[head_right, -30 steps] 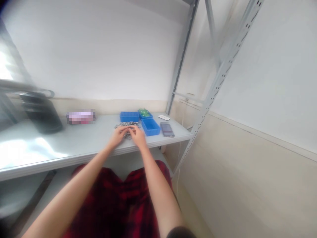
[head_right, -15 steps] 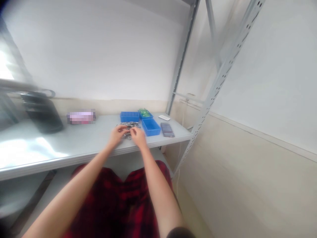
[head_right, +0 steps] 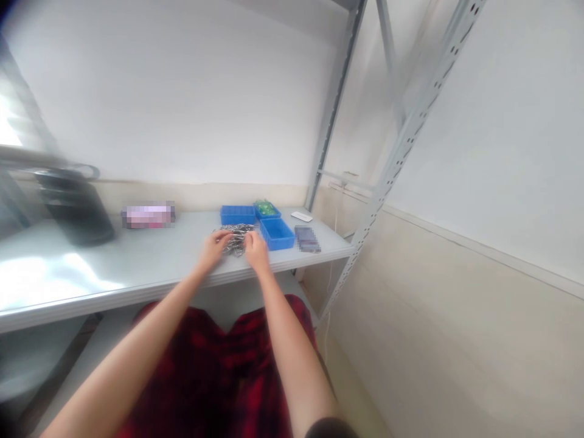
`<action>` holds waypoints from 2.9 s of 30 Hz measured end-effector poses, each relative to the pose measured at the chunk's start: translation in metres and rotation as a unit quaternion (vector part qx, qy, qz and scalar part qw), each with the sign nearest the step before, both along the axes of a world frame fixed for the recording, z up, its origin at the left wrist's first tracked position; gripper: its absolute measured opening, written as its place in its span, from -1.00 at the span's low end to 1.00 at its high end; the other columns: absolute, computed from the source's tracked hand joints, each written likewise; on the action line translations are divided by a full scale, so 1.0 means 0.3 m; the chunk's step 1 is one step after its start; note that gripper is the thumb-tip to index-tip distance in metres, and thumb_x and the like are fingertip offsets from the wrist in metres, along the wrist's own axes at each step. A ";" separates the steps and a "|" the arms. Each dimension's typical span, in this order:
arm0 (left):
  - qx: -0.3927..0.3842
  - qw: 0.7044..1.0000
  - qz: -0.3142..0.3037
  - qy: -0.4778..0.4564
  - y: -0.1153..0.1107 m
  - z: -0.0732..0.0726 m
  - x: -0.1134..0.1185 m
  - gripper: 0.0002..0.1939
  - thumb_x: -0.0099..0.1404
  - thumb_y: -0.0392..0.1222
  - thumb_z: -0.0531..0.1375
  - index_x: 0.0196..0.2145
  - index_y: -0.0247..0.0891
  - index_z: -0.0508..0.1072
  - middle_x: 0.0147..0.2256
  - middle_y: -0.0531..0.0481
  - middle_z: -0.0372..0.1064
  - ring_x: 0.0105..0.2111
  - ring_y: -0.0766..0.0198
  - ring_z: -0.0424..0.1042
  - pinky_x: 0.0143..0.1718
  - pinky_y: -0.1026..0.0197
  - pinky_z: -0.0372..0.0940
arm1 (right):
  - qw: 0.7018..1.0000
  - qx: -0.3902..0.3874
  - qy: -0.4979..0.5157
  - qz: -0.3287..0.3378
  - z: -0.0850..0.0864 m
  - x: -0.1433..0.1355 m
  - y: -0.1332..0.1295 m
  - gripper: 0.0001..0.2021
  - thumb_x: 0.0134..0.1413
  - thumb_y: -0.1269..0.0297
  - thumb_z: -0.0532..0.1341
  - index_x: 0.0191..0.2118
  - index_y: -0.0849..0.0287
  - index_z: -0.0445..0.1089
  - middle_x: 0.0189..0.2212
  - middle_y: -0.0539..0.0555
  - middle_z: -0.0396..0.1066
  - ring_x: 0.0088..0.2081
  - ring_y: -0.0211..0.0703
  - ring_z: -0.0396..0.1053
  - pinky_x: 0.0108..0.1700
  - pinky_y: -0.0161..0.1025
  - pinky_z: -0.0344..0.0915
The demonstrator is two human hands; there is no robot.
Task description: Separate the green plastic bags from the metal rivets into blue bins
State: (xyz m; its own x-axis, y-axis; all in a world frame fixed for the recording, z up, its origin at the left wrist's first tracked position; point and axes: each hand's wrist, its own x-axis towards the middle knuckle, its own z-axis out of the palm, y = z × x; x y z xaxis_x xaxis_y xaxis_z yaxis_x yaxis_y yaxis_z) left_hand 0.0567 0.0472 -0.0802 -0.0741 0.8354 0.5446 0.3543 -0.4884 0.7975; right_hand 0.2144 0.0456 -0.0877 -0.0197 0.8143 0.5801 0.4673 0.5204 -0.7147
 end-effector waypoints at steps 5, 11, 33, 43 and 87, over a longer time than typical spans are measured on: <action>0.009 1.000 0.010 0.013 0.013 -0.012 0.001 -0.79 0.27 -0.11 0.14 -0.29 -0.23 0.54 -0.20 -0.13 0.55 -0.18 0.10 0.48 -0.04 0.06 0.32 | 1.000 -0.008 0.005 0.001 -0.001 0.000 0.001 -0.72 0.31 0.12 -0.08 -0.31 0.10 0.26 -0.47 -0.03 0.40 -0.40 -0.19 0.35 -0.24 -0.30 0.21; 0.019 0.999 0.003 0.025 0.012 -0.011 0.002 -0.78 0.27 -0.09 0.12 -0.32 -0.24 0.51 -0.24 -0.12 0.54 -0.22 0.11 0.46 -0.08 0.08 0.32 | 1.000 -0.013 0.023 0.007 0.000 0.000 0.005 -0.71 0.31 0.09 -0.08 -0.32 0.10 0.26 -0.50 -0.03 0.39 -0.42 -0.18 0.36 -0.25 -0.28 0.23; -0.013 0.998 0.062 -0.011 0.040 -0.037 -0.011 -0.68 0.35 -0.12 0.04 -0.08 -0.29 0.48 -0.16 -0.16 0.47 -0.25 0.16 0.42 -0.08 0.08 0.31 | 0.988 0.075 -0.062 -0.122 0.181 0.076 0.010 -0.67 0.32 0.14 -0.06 -0.15 0.17 0.38 -0.25 0.15 0.47 -0.18 -0.07 0.39 -0.03 -0.18 0.24; -0.016 0.997 0.073 0.017 0.048 -0.060 -0.019 -0.68 0.23 -0.34 0.04 -0.13 -0.30 0.51 -0.14 -0.16 0.38 -0.31 0.20 0.40 -0.04 0.05 0.31 | 0.914 0.020 -0.372 -0.162 0.259 0.206 0.038 -0.71 0.32 0.29 0.01 -0.05 0.24 0.44 -0.09 0.24 0.45 0.00 0.00 0.31 0.06 -0.16 0.16; 0.004 0.988 0.043 0.149 0.050 -0.020 -0.002 -0.74 0.27 -0.31 0.04 -0.18 -0.24 0.49 -0.18 -0.17 0.47 -0.14 0.06 0.44 -0.02 -0.03 0.31 | 0.974 -0.063 -0.215 -0.030 0.117 0.002 0.025 -0.85 0.09 0.35 0.14 -0.26 0.16 0.44 -0.22 0.10 0.47 -0.19 -0.13 0.41 -0.11 -0.24 0.30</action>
State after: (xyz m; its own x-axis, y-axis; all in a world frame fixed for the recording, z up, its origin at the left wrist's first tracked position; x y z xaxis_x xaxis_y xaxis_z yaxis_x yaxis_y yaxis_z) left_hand 0.0560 0.0624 -0.0863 0.0200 0.8282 0.5601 0.6140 -0.4523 0.6468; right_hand 0.2149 0.0532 -0.0527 -0.1897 0.8855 0.4241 0.7644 0.4043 -0.5022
